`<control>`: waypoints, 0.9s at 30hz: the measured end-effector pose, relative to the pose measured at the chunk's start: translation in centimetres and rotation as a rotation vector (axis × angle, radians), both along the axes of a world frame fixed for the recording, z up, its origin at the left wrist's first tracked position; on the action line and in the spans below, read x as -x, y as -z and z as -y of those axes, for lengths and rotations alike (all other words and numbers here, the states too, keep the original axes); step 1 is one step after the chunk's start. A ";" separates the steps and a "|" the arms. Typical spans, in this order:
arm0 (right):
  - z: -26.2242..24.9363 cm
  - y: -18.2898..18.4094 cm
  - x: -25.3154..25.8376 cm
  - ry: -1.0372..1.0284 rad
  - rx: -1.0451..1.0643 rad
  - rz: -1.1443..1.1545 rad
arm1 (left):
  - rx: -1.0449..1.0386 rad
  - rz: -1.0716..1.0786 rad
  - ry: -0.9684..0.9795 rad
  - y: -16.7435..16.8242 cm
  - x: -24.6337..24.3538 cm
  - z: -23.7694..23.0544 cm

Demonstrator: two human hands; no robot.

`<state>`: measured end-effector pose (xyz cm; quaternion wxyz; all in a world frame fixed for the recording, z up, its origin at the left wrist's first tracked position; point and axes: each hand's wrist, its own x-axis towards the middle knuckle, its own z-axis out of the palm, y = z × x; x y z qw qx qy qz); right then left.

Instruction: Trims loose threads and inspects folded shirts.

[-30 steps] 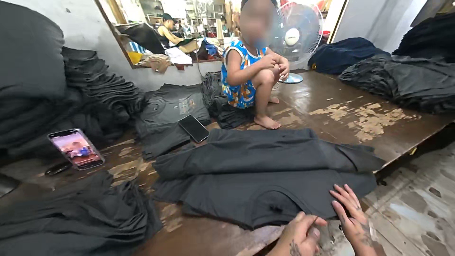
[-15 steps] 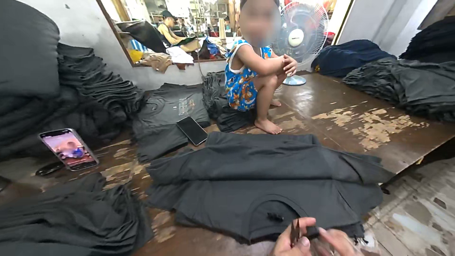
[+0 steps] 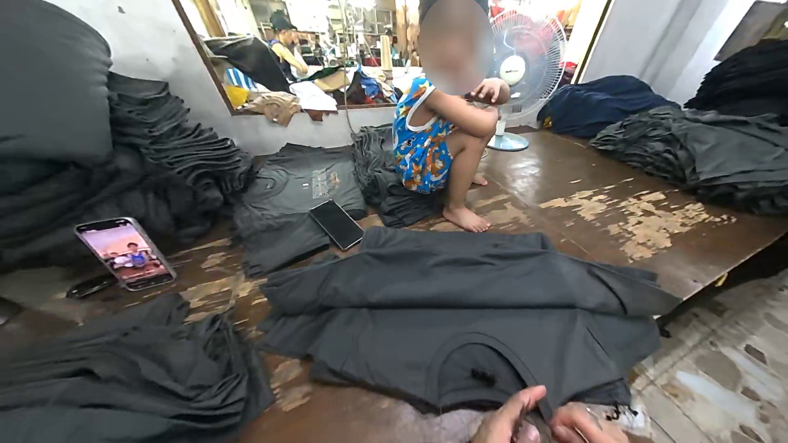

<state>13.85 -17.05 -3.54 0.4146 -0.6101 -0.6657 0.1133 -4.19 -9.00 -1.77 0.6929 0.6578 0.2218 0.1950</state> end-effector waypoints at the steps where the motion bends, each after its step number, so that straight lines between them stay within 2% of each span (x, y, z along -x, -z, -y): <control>1: 0.4 -0.5 0.0 -0.019 0.041 0.003 | -0.064 -0.012 0.020 0.2 0.0 0.0; 3: 0.7 -1.2 0.1 -0.070 0.064 0.029 | -0.082 -0.003 0.034 1.2 -0.1 -0.1; 5: 1.2 -1.7 0.0 -0.134 0.045 0.007 | 0.002 0.046 0.007 1.9 -0.3 -0.3; 8: 1.8 -1.6 -0.5 -0.326 -0.036 -0.195 | 0.172 0.155 -0.015 2.5 -0.5 -1.1; 10: 2.2 -1.2 -0.7 -0.414 -0.056 -0.340 | 0.213 0.226 0.006 3.0 -0.8 -1.6; 11: 2.4 -0.8 -0.8 -0.376 -0.059 -0.350 | 0.221 0.260 0.006 3.0 -0.9 -1.6; 15: 0.9 1.0 -2.6 0.004 -0.025 -0.198 | 0.200 0.388 -0.045 1.9 -1.5 -1.8; 18: -1.5 2.0 -2.5 0.022 0.007 -0.377 | 0.170 0.406 -0.037 1.8 -1.7 -1.7; 21: -2.9 3.5 -1.1 -0.002 -0.024 -0.688 | 0.050 0.354 -0.027 2.0 -1.8 -1.2; 23: -3.1 3.9 -0.7 -0.012 -0.078 -0.790 | -0.135 0.292 -0.025 2.1 -1.5 -1.3; 27: -1.6 3.4 -1.7 -0.045 -0.093 -0.622 | -0.698 -0.010 -0.123 -0.2 -0.2 -3.1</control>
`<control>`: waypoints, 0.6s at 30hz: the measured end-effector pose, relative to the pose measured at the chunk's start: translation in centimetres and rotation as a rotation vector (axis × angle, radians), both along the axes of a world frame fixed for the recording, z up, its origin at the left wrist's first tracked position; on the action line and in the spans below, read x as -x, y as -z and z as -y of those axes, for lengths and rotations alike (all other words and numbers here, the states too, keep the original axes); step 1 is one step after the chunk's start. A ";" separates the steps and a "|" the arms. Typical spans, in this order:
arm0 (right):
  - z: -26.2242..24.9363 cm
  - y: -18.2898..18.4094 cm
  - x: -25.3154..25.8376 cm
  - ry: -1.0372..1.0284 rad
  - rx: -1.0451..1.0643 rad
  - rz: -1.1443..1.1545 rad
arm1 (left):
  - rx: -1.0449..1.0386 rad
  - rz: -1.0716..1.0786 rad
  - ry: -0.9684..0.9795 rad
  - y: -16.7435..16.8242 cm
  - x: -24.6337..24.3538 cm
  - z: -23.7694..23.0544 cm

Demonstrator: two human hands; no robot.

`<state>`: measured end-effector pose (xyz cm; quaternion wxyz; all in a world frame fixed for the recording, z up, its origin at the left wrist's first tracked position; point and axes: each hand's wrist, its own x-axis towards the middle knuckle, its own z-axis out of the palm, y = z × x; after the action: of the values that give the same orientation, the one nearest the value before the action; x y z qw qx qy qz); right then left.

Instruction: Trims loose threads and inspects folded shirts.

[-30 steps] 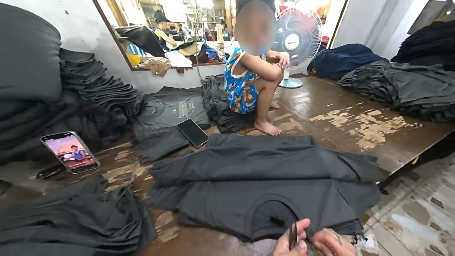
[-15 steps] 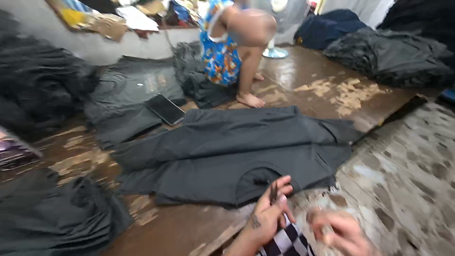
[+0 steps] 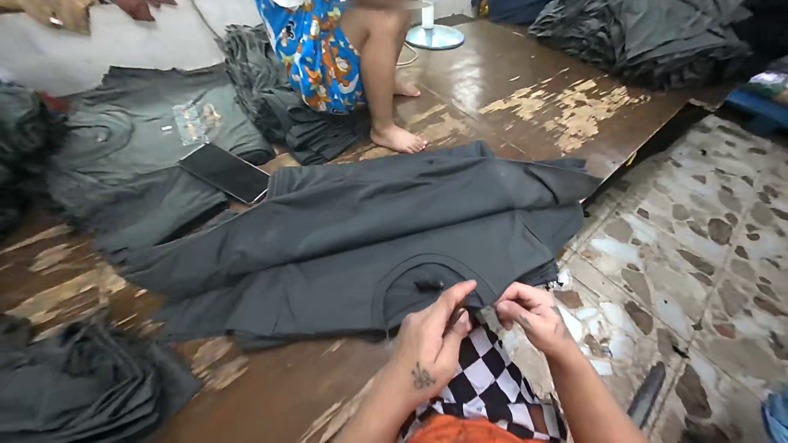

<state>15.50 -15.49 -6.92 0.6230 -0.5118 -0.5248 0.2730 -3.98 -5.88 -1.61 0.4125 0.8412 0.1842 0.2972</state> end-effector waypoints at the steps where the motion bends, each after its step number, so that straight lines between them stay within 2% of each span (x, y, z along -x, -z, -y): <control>1: 0.4 -0.1 -0.3 -0.001 -0.024 0.067 | -0.108 -0.106 -0.041 -1.0 0.2 -0.4; 4: 1.3 -0.7 -0.8 0.022 -0.053 0.244 | -0.351 -0.325 -0.065 -3.1 0.2 -0.7; 9: 1.9 -1.8 -0.6 0.085 -0.077 0.370 | -0.634 -0.250 -0.008 -3.1 -0.5 -0.6; 12: 1.6 -1.6 -0.4 0.116 -0.143 0.412 | -0.702 -0.251 -0.034 -2.0 -1.0 -0.7; 18: 1.0 -1.3 -0.3 0.104 -0.184 0.426 | -0.683 -0.238 -0.069 -1.3 -1.1 -0.5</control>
<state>15.80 -16.46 -5.62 0.5554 -0.5253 -0.6400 0.0772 -2.84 -5.33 -0.35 0.0732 0.9524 0.1495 0.2554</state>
